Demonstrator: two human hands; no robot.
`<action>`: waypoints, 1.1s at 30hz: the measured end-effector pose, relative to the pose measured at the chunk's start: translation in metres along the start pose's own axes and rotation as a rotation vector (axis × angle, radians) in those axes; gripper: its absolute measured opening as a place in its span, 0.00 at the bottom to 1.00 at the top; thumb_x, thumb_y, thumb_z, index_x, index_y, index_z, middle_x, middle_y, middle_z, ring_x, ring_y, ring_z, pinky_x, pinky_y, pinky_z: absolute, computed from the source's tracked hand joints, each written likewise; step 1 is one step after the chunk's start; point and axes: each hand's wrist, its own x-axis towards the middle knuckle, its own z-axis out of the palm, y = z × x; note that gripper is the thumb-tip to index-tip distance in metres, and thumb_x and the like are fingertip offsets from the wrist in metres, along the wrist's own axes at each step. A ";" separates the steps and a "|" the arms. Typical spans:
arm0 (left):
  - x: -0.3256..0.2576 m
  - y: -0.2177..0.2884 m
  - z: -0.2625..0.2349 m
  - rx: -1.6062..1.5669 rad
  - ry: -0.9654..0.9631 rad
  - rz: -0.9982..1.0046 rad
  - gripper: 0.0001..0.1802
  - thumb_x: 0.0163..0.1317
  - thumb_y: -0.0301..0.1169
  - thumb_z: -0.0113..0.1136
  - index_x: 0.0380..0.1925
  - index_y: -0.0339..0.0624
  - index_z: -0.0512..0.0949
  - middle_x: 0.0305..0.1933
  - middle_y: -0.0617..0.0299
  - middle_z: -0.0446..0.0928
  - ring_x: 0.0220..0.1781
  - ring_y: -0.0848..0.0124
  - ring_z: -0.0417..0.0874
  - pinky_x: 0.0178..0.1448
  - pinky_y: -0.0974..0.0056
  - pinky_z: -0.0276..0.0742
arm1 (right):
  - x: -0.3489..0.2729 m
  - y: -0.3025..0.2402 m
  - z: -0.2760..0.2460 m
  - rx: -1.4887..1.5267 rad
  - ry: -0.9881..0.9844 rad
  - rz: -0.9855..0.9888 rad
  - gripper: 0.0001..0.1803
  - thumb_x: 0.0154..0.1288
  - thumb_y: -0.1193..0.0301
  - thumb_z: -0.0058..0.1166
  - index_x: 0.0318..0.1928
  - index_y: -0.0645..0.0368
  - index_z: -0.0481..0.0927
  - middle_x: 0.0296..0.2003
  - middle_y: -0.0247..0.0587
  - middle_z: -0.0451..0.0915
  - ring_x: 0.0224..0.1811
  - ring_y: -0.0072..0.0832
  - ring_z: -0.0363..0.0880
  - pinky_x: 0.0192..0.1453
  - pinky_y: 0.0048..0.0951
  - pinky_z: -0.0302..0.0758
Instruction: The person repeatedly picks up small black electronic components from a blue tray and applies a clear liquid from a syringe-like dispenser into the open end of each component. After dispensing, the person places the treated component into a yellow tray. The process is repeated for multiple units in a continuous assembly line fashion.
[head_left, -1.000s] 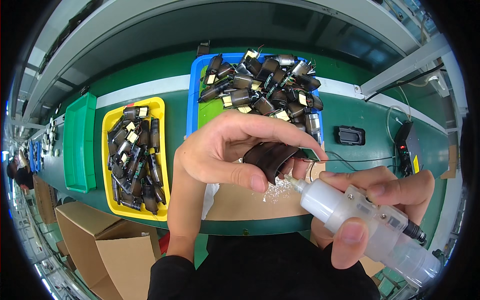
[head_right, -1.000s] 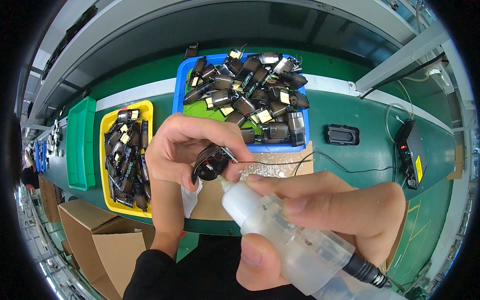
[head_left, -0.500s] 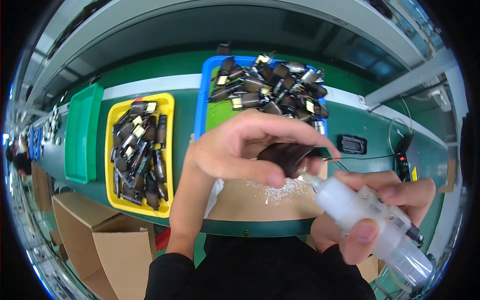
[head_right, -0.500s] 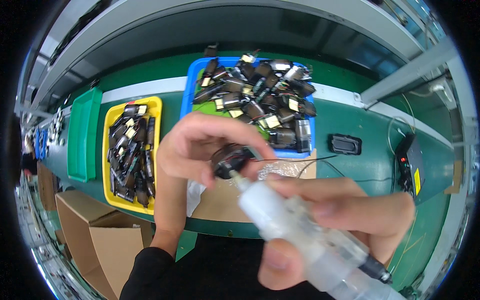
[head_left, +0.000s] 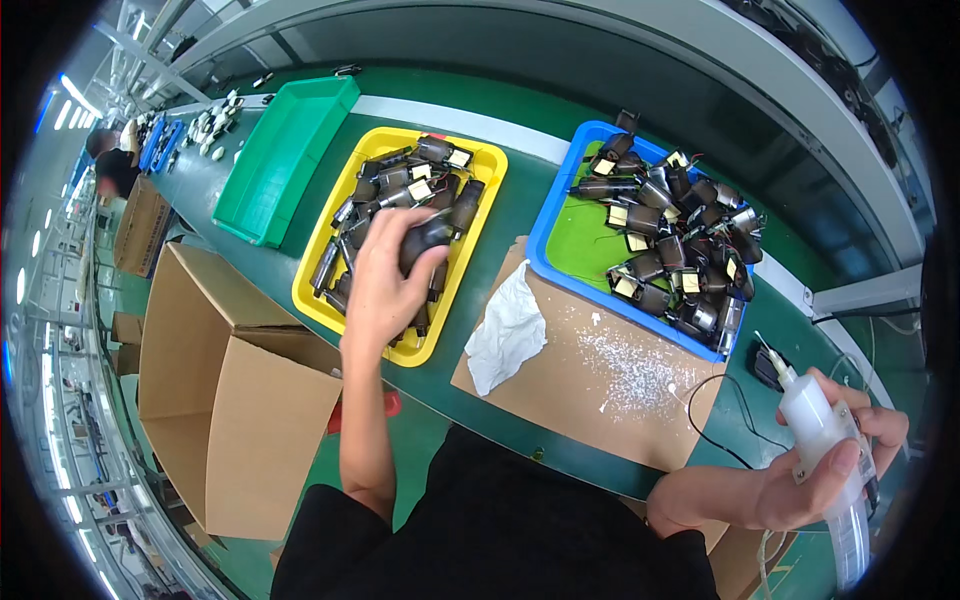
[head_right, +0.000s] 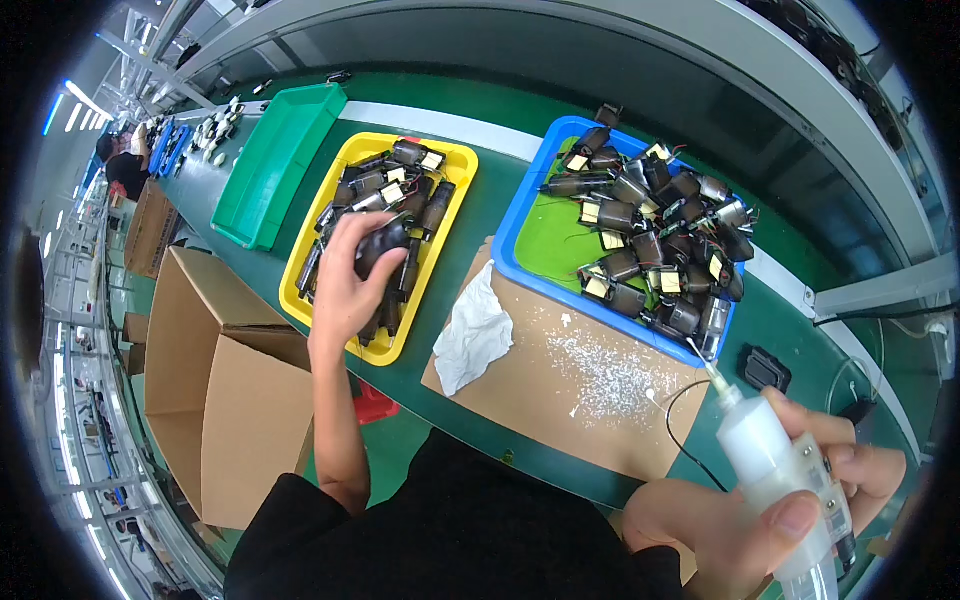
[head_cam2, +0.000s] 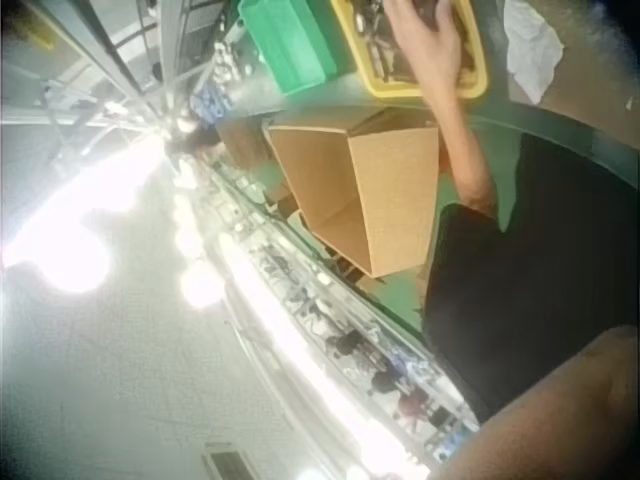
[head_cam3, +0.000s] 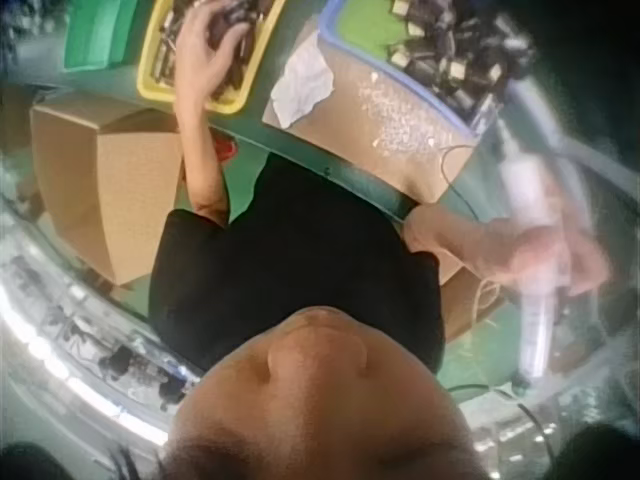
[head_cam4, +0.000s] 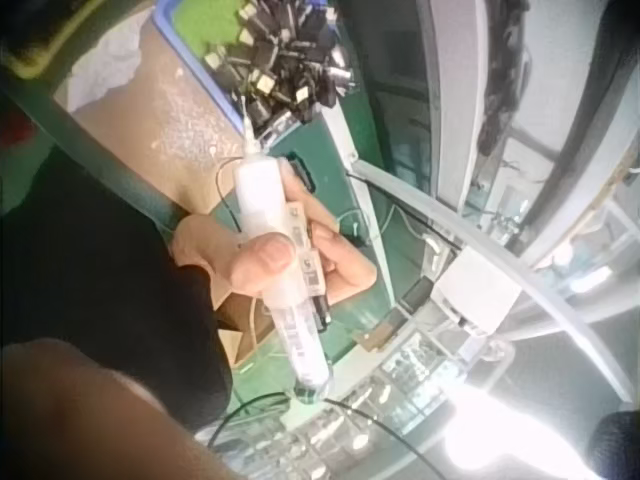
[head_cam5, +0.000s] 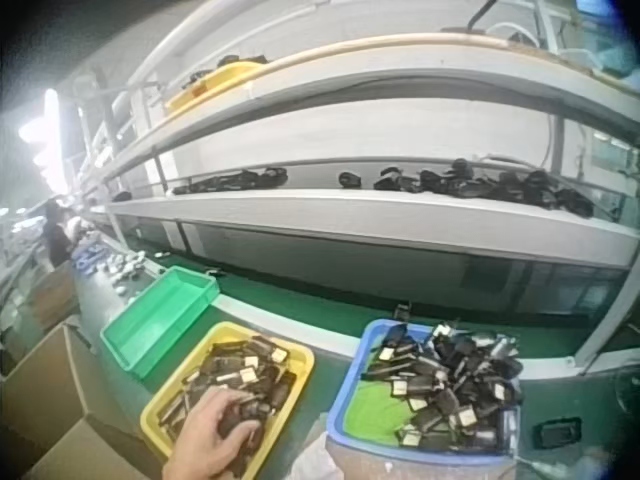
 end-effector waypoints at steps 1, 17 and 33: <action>-0.011 -0.013 0.000 0.227 0.037 0.017 0.19 0.49 0.27 0.64 0.43 0.39 0.74 0.43 0.54 0.71 0.48 0.56 0.72 0.52 0.56 0.66 | 0.001 0.000 0.001 0.014 -0.012 -0.027 0.17 0.61 0.61 0.44 0.39 0.62 0.60 0.29 0.60 0.77 0.21 0.30 0.72 0.25 0.23 0.70; -0.059 0.057 0.067 -1.123 -0.177 -0.370 0.10 0.57 0.20 0.55 0.40 0.32 0.74 0.38 0.59 0.77 0.35 0.74 0.80 0.37 0.70 0.76 | -0.011 -0.030 0.048 0.497 -0.121 0.194 0.21 0.46 0.69 0.65 0.32 0.66 0.65 0.24 0.41 0.71 0.27 0.34 0.81 0.33 0.26 0.79; -0.089 0.135 0.011 -1.234 -0.277 -0.128 0.15 0.55 0.19 0.56 0.44 0.31 0.72 0.42 0.59 0.76 0.44 0.75 0.77 0.50 0.69 0.72 | -0.027 -0.049 0.025 0.548 -0.333 0.055 0.19 0.43 0.72 0.66 0.31 0.63 0.68 0.25 0.48 0.81 0.32 0.32 0.83 0.38 0.25 0.79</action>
